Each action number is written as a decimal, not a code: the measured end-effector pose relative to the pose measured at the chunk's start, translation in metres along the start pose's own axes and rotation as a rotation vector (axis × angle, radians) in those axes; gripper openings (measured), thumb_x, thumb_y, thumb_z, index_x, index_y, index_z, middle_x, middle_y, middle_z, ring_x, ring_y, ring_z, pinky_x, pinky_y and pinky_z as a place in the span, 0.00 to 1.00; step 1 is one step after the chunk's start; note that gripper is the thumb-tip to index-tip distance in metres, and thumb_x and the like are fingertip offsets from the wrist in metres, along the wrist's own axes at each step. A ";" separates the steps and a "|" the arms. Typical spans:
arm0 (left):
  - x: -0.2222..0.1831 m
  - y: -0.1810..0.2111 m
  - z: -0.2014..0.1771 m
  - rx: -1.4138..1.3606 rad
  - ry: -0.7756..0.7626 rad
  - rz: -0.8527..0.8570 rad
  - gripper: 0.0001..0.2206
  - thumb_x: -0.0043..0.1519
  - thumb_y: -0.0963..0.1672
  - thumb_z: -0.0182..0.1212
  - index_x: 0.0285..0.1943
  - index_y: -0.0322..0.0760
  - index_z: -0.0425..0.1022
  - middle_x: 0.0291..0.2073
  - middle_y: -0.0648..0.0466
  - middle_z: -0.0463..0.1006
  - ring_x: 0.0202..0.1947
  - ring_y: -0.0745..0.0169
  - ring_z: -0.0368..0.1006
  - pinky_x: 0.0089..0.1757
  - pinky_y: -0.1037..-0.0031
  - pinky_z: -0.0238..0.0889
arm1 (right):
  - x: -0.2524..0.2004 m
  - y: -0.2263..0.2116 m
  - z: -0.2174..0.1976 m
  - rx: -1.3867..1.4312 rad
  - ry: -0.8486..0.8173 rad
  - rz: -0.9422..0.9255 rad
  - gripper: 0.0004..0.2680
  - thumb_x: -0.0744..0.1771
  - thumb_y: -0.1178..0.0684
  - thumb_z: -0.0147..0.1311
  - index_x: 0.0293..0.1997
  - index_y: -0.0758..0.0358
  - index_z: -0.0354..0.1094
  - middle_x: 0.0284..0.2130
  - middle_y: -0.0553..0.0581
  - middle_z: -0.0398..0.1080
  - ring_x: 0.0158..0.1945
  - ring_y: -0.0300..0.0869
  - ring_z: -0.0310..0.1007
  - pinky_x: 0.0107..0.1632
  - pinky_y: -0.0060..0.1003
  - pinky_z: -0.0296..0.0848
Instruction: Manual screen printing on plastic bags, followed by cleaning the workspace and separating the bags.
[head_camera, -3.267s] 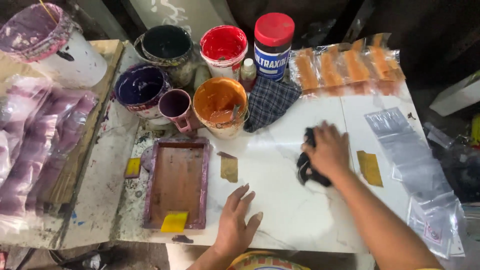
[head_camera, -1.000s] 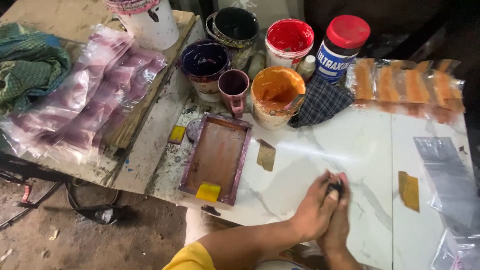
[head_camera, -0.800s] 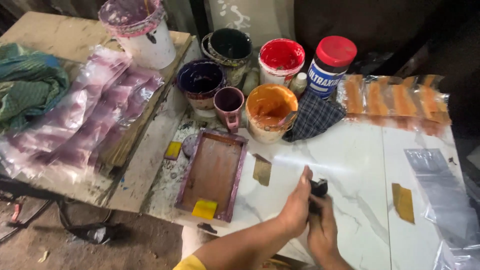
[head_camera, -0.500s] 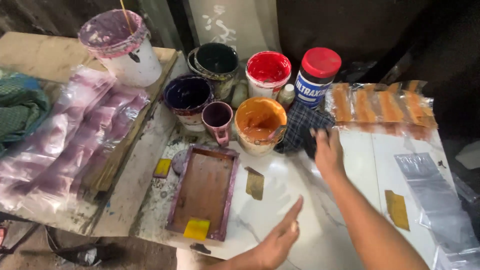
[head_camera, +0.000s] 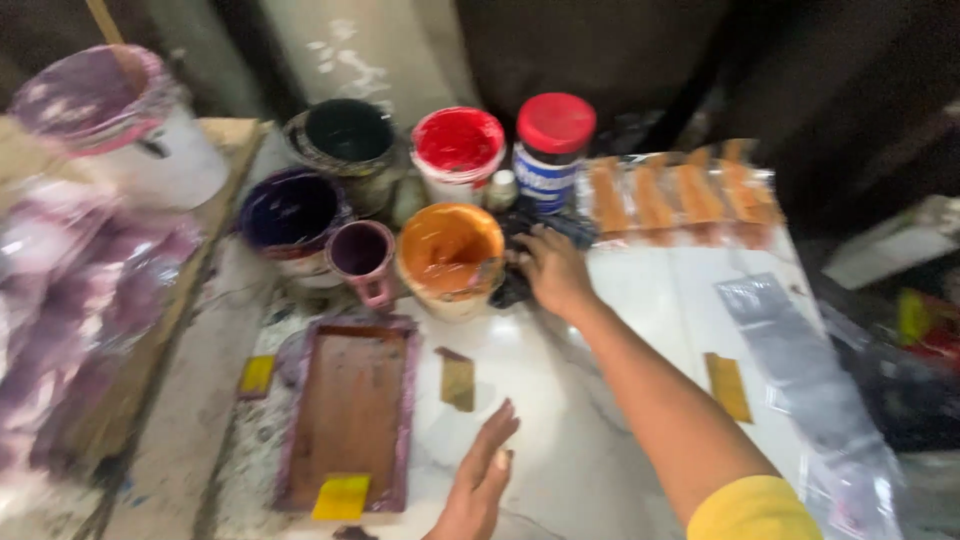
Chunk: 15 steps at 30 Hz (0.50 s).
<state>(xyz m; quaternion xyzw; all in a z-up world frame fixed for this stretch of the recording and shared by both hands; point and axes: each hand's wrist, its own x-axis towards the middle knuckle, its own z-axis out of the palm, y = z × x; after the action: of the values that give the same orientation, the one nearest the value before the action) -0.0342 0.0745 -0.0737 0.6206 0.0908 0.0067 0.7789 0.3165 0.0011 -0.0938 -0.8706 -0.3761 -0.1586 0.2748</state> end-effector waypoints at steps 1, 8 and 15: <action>0.001 0.010 0.003 -0.004 -0.031 -0.005 0.27 0.66 0.53 0.48 0.75 0.44 0.61 0.77 0.57 0.59 0.73 0.62 0.61 0.65 0.64 0.54 | -0.004 -0.009 -0.024 -0.021 0.007 0.022 0.14 0.69 0.48 0.50 0.59 0.59 0.73 0.58 0.69 0.71 0.63 0.61 0.67 0.65 0.52 0.62; 0.011 0.001 -0.001 0.602 0.002 0.244 0.32 0.65 0.58 0.47 0.76 0.43 0.59 0.78 0.48 0.51 0.77 0.44 0.49 0.63 0.49 0.58 | -0.125 0.085 -0.111 -0.140 0.246 0.098 0.04 0.64 0.52 0.59 0.35 0.59 0.72 0.36 0.59 0.72 0.42 0.55 0.71 0.46 0.51 0.68; 0.025 -0.027 0.001 1.425 -0.128 0.499 0.31 0.63 0.56 0.59 0.70 0.37 0.64 0.76 0.39 0.51 0.74 0.29 0.45 0.60 0.41 0.51 | -0.268 0.147 -0.282 -0.540 -0.120 1.023 0.20 0.67 0.38 0.48 0.66 0.47 0.68 0.58 0.61 0.72 0.59 0.63 0.68 0.58 0.62 0.67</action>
<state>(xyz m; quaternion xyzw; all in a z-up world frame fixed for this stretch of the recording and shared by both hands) -0.0120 0.0705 -0.1031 0.9751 -0.1154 0.0864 0.1686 0.2276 -0.4027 -0.0506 -0.9883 0.1311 -0.0465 0.0628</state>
